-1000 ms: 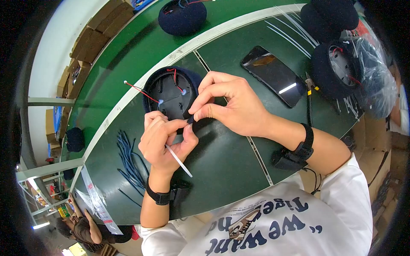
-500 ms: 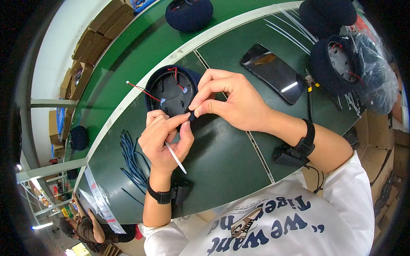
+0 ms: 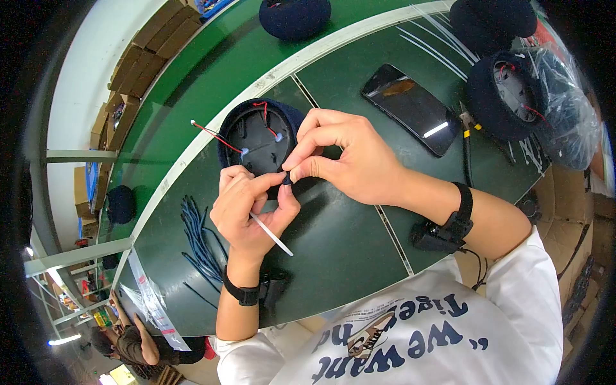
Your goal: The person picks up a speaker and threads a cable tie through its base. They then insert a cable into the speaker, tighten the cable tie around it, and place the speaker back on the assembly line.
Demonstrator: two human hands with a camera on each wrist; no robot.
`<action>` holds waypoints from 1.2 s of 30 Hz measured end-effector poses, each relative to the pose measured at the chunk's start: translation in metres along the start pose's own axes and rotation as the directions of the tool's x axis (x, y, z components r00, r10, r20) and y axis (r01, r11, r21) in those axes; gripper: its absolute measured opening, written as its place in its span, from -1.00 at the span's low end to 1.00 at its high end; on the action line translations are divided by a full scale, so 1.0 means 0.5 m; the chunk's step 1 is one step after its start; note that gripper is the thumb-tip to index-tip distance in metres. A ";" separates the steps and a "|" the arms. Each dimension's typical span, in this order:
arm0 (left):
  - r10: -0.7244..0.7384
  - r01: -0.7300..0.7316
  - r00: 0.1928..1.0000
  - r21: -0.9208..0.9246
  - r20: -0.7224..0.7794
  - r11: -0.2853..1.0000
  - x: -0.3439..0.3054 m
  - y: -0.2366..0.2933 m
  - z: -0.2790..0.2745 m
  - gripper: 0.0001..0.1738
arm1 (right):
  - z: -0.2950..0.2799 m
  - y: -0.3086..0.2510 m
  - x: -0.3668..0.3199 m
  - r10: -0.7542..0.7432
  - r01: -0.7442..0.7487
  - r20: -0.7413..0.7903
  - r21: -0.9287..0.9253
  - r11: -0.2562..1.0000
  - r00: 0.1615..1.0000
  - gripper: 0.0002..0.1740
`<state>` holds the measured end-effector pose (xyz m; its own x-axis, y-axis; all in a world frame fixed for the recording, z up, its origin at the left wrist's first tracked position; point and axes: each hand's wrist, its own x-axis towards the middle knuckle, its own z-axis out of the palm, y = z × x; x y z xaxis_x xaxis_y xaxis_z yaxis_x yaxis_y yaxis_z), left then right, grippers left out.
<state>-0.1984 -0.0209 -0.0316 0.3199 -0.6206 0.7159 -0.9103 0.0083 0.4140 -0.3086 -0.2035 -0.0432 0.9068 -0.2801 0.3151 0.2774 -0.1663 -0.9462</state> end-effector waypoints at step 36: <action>0.033 -0.021 0.996 0.135 -0.087 0.991 -0.022 0.011 0.020 -0.79 | -0.013 -0.008 0.010 -0.169 0.168 0.018 -0.255 0.952 0.985 -0.88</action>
<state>-0.2098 -0.0218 -0.0428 0.3111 -0.5492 0.7756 -0.9440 -0.0843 0.3190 -0.3075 -0.2103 -0.0374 0.8523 -0.2309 0.4694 0.3356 -0.4470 -0.8292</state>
